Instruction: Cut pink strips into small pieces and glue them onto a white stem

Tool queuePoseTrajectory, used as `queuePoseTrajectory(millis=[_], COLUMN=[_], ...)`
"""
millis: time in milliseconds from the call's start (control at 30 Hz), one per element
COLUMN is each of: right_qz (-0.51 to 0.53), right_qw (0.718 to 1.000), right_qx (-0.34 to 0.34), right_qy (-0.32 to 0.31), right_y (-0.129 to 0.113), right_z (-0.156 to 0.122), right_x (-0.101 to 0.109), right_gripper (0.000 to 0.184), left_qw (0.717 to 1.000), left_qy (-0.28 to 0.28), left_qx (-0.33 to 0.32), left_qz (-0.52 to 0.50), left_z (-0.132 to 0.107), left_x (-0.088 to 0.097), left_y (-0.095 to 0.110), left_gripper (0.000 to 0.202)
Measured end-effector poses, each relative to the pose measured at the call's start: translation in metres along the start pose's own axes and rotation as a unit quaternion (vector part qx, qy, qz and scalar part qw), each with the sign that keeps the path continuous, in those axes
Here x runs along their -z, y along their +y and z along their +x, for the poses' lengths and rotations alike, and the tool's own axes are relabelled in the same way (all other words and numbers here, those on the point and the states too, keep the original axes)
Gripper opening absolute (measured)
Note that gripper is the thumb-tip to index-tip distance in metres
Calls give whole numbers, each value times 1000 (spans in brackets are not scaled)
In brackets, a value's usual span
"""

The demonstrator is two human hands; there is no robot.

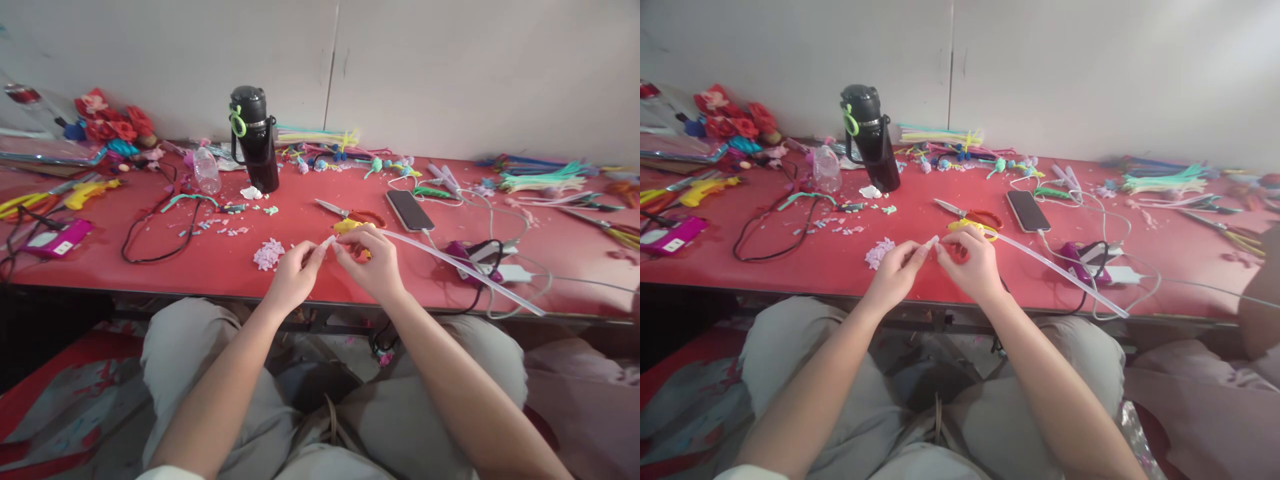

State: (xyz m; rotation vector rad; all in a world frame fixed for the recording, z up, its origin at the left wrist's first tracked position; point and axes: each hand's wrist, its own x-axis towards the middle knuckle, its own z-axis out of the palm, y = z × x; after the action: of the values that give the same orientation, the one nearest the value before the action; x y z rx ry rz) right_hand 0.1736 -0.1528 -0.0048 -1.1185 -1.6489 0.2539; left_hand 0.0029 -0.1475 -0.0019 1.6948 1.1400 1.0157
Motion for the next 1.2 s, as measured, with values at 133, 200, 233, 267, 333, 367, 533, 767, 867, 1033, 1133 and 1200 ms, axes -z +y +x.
queuePoseTrajectory(millis=[133,200,233,267,333,367,533,767,867,1033,1133,1200], right_qz=[-12,-16,-20,-23,-24,-23,-15,12,76,121,144,159], right_qw=[1000,1000,1000,1000,1000,1000,999,990,987,982,977,973], right_qx=[6,1,-4,-7,-8,-9,-34,-42,-63,-115,-142,-158], right_qy=[6,4,4,4,3,1,-25,-134,-126,-85,-72,-62], right_y=[1,1,0,0,1,1,3,3,-1,-4,-4,-3], right_z=[0,0,1,1,1,1,1,0,-1,-4,-5,-5], right_x=[-2,-3,-3,-3,-2,-1,4,9,8,4,2,2], right_gripper=[10,10,10,10,10,9,11,16,21,18,21,23], left_qw=[1000,1000,1000,1000,1000,1000,1000,998,999,1000,999,999], left_qy=[-5,-7,-7,-7,-4,-2,15,23,14,-8,-22,-27], left_qx=[3,4,3,3,1,0,8,1,-10,-28,-32,-34], left_qz=[-7,-7,-7,-5,2,7,8,-56,-38,0,9,13], left_z=[-1,-2,-2,-2,-2,-1,1,3,2,0,-2,-2], left_x=[-1,-2,-2,-1,-1,0,3,8,9,8,7,7], left_y=[-1,-2,-2,-2,-2,-1,0,-4,-2,4,5,5], left_gripper=[37,37,37,37,38,38,39,40,39,36,37,37])
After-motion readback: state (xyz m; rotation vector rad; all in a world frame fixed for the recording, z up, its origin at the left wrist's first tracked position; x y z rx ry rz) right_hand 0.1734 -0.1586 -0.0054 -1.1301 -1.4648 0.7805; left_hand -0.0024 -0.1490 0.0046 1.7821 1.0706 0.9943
